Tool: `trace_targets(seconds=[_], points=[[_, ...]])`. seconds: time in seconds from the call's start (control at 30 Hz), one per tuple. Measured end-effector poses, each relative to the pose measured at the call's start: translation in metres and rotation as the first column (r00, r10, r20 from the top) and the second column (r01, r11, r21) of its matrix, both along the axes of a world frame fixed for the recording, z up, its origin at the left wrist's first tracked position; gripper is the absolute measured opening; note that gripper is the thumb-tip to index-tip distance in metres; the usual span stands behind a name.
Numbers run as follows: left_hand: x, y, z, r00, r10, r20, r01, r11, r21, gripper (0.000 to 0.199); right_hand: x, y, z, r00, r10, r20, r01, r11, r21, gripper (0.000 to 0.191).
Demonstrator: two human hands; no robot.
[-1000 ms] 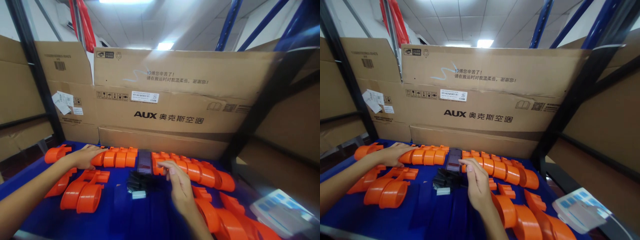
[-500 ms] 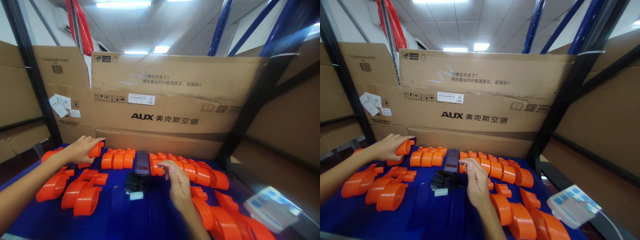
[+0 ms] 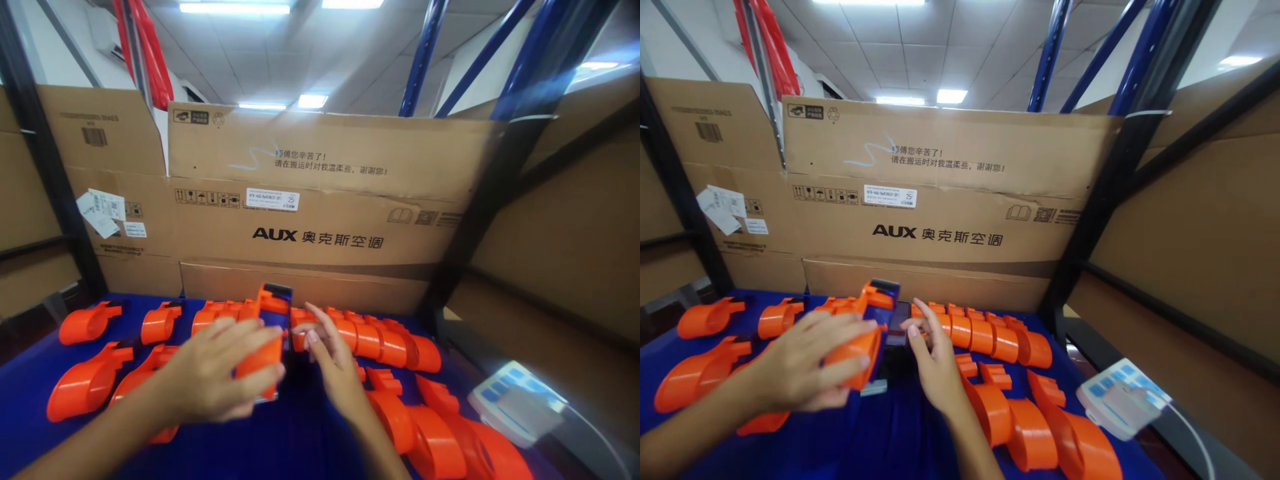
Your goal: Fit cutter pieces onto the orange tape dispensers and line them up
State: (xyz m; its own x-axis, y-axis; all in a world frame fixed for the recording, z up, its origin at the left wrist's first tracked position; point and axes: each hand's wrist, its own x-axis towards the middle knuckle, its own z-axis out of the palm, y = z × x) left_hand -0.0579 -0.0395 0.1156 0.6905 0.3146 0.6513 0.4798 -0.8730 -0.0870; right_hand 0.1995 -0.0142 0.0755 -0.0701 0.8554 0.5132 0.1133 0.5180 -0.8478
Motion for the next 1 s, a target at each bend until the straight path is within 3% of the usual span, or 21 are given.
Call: trace_targets(seconds=[0.13, 0.23, 0.3, 0.37, 0.43, 0.53, 0.6, 0.67, 0.73, 0.9, 1.0], points=[[0.035, -0.018, -0.025, 0.985, -0.163, 0.061, 0.171, 0.973, -0.156, 0.064, -0.003, -0.004, 0.005, 0.988, 0.115, -0.102, -0.119, 0.992, -0.035, 0.052], [0.044, -0.014, -0.036, 0.942, -0.287, 0.172, 0.329, 0.892, -0.31, 0.051, -0.002, -0.004, 0.008, 0.985, 0.105, -0.138, -0.116, 0.991, -0.071, 0.042], [0.046, -0.006, -0.043, 0.906, -0.31, 0.288, 0.399, 0.854, -0.335, 0.048, -0.003, -0.003, 0.009, 0.982, 0.119, -0.146, -0.133, 0.987, -0.093, 0.04], [0.052, 0.005, -0.051, 0.828, -0.215, 0.518, 0.428, 0.839, -0.335, 0.06, -0.004, -0.002, 0.009, 0.975, 0.147, -0.164, -0.164, 0.982, -0.098, 0.039], [0.065, 0.016, -0.058, 0.658, 0.028, 0.752, 0.428, 0.808, -0.405, 0.069, -0.007, -0.003, 0.009, 0.965, 0.185, -0.185, -0.205, 0.974, -0.099, 0.04], [0.086, 0.031, -0.062, 0.512, 0.264, 0.818, 0.551, 0.629, -0.548, 0.059, -0.012, -0.003, 0.006, 0.955, 0.213, -0.208, -0.235, 0.968, -0.091, 0.044], [0.095, 0.038, -0.062, 0.475, 0.294, 0.83, 0.652, 0.515, -0.556, 0.051, -0.014, -0.002, 0.002, 0.956, 0.199, -0.218, -0.221, 0.971, -0.085, 0.05], [0.097, 0.042, -0.062, 0.445, 0.31, 0.84, 0.702, 0.462, -0.542, 0.047, -0.016, -0.001, -0.002, 0.958, 0.183, -0.22, -0.207, 0.974, -0.095, 0.053], [0.095, 0.043, -0.063, 0.426, 0.344, 0.837, 0.703, 0.457, -0.545, 0.044, -0.015, 0.0, -0.006, 0.961, 0.169, -0.218, -0.199, 0.972, -0.123, 0.055], [0.085, 0.039, -0.065, 0.368, 0.426, 0.826, 0.627, 0.543, -0.559, 0.038, -0.011, 0.002, -0.008, 0.986, 0.074, -0.152, -0.109, 0.965, -0.237, 0.038], [0.084, 0.039, -0.064, 0.355, 0.441, 0.824, 0.61, 0.559, -0.562, 0.038, -0.011, 0.003, -0.008, 0.992, 0.068, -0.108, -0.096, 0.955, -0.279, 0.03]])
